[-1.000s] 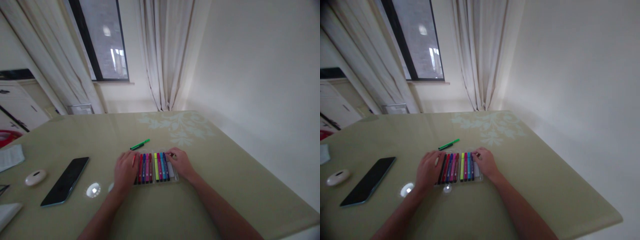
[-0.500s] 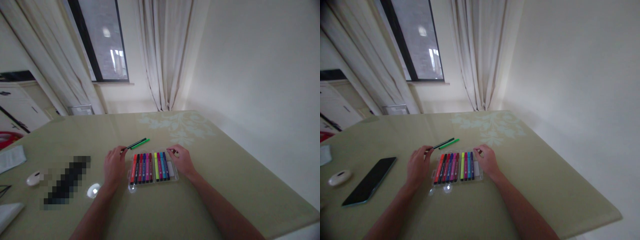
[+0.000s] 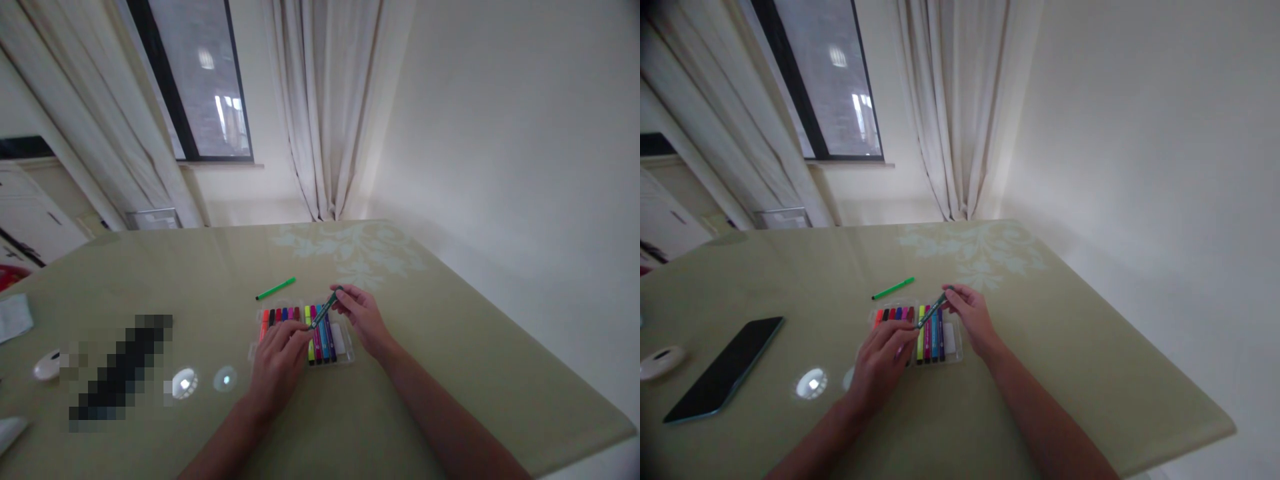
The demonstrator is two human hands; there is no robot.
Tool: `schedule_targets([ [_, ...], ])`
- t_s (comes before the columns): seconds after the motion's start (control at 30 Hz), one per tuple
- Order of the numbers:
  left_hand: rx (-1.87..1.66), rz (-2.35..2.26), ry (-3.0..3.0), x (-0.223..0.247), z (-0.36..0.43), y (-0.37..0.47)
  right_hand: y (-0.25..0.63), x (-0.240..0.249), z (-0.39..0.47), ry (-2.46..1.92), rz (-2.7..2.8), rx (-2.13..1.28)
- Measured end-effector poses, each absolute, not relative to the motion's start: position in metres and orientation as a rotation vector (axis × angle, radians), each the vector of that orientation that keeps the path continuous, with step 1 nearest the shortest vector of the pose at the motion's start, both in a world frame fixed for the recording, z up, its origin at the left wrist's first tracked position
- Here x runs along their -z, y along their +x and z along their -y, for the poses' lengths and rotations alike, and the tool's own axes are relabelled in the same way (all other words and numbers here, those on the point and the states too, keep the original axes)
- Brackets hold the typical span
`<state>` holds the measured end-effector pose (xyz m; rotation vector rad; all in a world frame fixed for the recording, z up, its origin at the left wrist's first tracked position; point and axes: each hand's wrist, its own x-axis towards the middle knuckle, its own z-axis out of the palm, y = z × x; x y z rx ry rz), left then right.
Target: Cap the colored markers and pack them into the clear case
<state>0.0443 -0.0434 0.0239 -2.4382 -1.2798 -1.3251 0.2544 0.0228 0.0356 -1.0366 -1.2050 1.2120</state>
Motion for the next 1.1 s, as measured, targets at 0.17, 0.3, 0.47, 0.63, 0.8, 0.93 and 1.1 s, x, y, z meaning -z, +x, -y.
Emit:
schedule_targets([
  [0.17, 1.298, 1.240, -2.540, -0.022, 0.048, 0.050, 0.256, -0.033, -0.025, -1.040, 1.188, -1.233],
  [0.3, 1.094, 1.270, -2.750, -0.020, 0.049, 0.054, 0.264, -0.032, -0.031, -1.054, 1.153, -1.200],
  [0.47, 0.764, 1.246, -2.957, -0.021, 0.050, 0.057, 0.276, -0.030, -0.038, -1.234, 1.172, -1.180],
  [0.63, 0.689, 1.355, -2.907, -0.017, 0.050, 0.057, 0.279, -0.028, -0.040, -1.287, 1.279, -1.155],
  [0.8, 0.624, 1.297, -2.928, -0.020, 0.051, 0.059, 0.275, -0.022, -0.039, -1.262, 1.406, -1.143],
  [0.93, 0.630, 1.260, -2.895, -0.021, 0.051, 0.060, 0.268, -0.019, -0.032, -1.312, 1.639, -1.003],
  [1.1, 0.633, 1.235, -2.889, -0.019, 0.051, 0.059, 0.263, -0.024, -0.025, -1.395, 1.966, -0.567],
])
